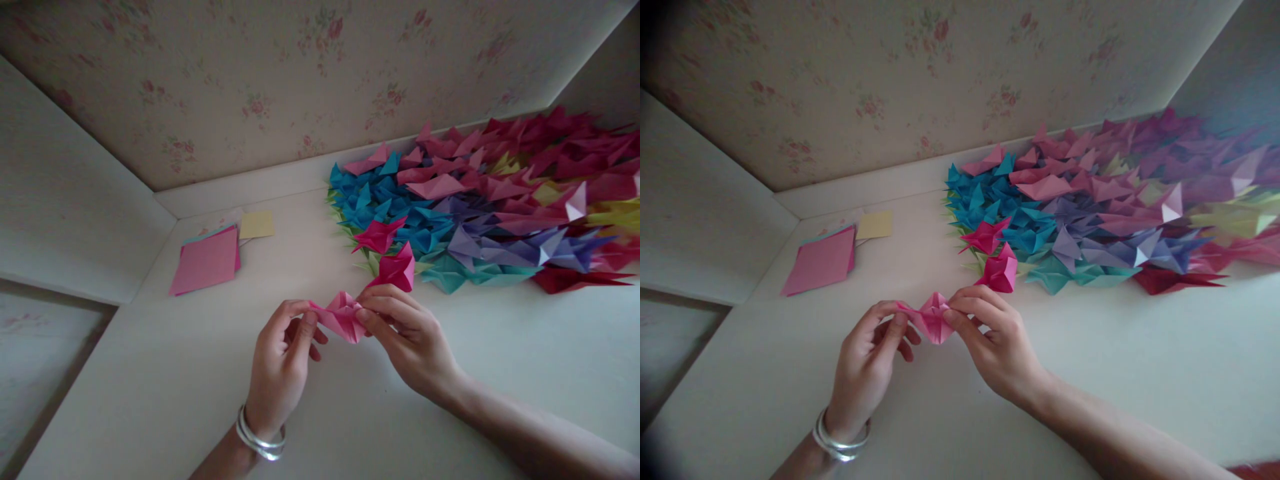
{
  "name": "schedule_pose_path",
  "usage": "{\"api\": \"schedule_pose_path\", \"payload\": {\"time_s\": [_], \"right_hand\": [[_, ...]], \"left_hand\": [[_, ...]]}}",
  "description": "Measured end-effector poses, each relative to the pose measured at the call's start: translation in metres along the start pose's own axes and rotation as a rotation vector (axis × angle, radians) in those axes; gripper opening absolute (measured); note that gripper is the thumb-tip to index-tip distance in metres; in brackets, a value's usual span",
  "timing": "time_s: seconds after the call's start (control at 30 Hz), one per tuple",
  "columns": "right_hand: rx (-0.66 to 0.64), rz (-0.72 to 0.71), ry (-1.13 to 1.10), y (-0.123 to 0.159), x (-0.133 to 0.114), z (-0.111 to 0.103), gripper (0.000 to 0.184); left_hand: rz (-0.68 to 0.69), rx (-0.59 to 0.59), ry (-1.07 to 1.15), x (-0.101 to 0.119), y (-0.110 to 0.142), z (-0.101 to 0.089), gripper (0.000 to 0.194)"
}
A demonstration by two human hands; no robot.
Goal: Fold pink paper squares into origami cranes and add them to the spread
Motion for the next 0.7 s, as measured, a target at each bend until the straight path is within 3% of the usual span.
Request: {"api": "schedule_pose_path", "payload": {"time_s": [0.33,0.63,0.7], "right_hand": [[0.084,0.237,-0.206,0.0,0.007,-0.002,0.018],[0.138,0.295,-0.239,-0.001,0.008,0.0,0.023],[0.136,0.294,-0.246,-0.001,0.009,0.0,0.025]], "left_hand": [[-0.097,0.124,0.202,-0.004,-0.008,-0.003,0.018],[-0.14,0.196,0.285,-0.012,-0.008,-0.008,0.019],[-0.162,0.167,0.255,-0.012,-0.009,-0.007,0.021]]}}
Point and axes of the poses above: each hand's wrist, its own y-axis away from the middle knuckle, its own z-axis out of the palm, x = y × z, the point moved 4 cm from there along -y, towards the middle knuckle, and after that the axes turned 7 degrees about x, right-handed, at the moved point
